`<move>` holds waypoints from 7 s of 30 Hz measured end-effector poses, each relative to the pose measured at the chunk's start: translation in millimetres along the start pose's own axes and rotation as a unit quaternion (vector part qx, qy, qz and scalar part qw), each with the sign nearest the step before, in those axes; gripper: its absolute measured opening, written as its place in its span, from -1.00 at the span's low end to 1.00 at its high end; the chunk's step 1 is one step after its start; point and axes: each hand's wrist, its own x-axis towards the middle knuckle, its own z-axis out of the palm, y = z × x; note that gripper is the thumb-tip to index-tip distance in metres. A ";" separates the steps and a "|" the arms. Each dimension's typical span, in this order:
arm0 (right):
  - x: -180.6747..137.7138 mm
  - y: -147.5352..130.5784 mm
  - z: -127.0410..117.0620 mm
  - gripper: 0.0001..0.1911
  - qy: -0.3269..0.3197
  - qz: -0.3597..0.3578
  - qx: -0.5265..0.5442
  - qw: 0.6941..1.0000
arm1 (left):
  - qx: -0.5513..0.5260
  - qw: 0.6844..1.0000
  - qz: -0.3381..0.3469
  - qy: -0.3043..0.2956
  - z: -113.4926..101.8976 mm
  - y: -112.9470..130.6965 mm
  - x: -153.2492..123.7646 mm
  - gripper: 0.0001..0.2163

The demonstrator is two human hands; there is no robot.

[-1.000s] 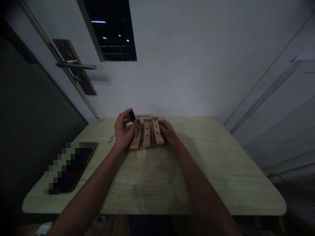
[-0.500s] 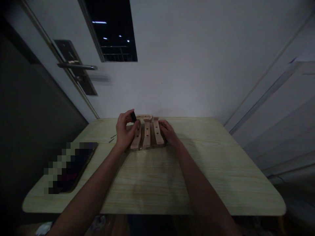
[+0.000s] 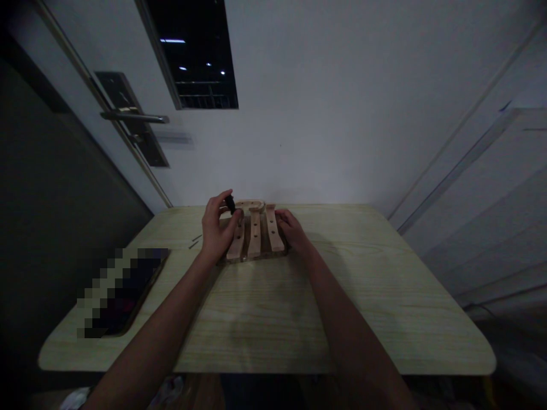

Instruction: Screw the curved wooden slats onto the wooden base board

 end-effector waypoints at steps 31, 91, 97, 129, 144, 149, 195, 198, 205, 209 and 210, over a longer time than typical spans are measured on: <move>2.5 5.8 0.3 -0.72 0.008 0.000 0.024 1.000 | -0.020 1.000 -0.007 -0.009 1.9 -1.0 -2.8 -0.59; 0.9 3.4 3.5 -0.73 0.016 -0.003 0.016 1.000 | -0.052 0.997 -0.047 -0.027 2.9 -4.0 -1.2 -0.53; 1.1 3.2 1.2 -0.74 0.008 -0.004 0.005 1.000 | -0.035 0.999 -0.035 0.004 2.4 -5.2 -1.8 -0.53; -0.1 1.6 0.8 -0.72 0.000 -0.001 0.008 1.000 | -0.085 0.994 -0.062 0.016 5.1 -3.8 -1.6 -0.56; 1.5 6.5 1.8 -0.72 0.007 -0.010 0.016 1.000 | -0.069 0.996 -0.048 -0.007 2.2 -2.7 -1.6 -0.54; 0.7 3.9 1.3 -0.72 0.006 -0.014 0.006 1.000 | -0.031 0.999 -0.032 0.015 2.4 -3.9 -0.2 -0.58; -3.0 -3.2 2.7 -0.73 0.006 0.010 0.011 1.000 | -0.091 0.994 -0.047 -0.021 1.0 -2.3 -3.8 -0.54; -1.8 -1.4 2.9 -0.74 0.010 0.008 0.010 1.000 | -0.092 0.994 -0.046 -0.029 1.2 -2.0 -2.9 -0.56; -1.3 -0.9 1.1 -0.73 0.007 -0.015 -0.012 1.000 | -0.049 0.998 -0.039 0.010 3.0 -4.5 -0.8 -0.56; -0.7 -0.6 1.2 -0.73 0.006 -0.009 -0.002 1.000 | -0.072 0.996 -0.053 0.006 1.7 -4.7 -3.1 -0.55; -0.3 0.1 1.5 -0.74 0.009 -0.008 0.001 1.000 | -0.080 0.995 -0.056 -0.002 1.2 -4.3 -3.8 -0.55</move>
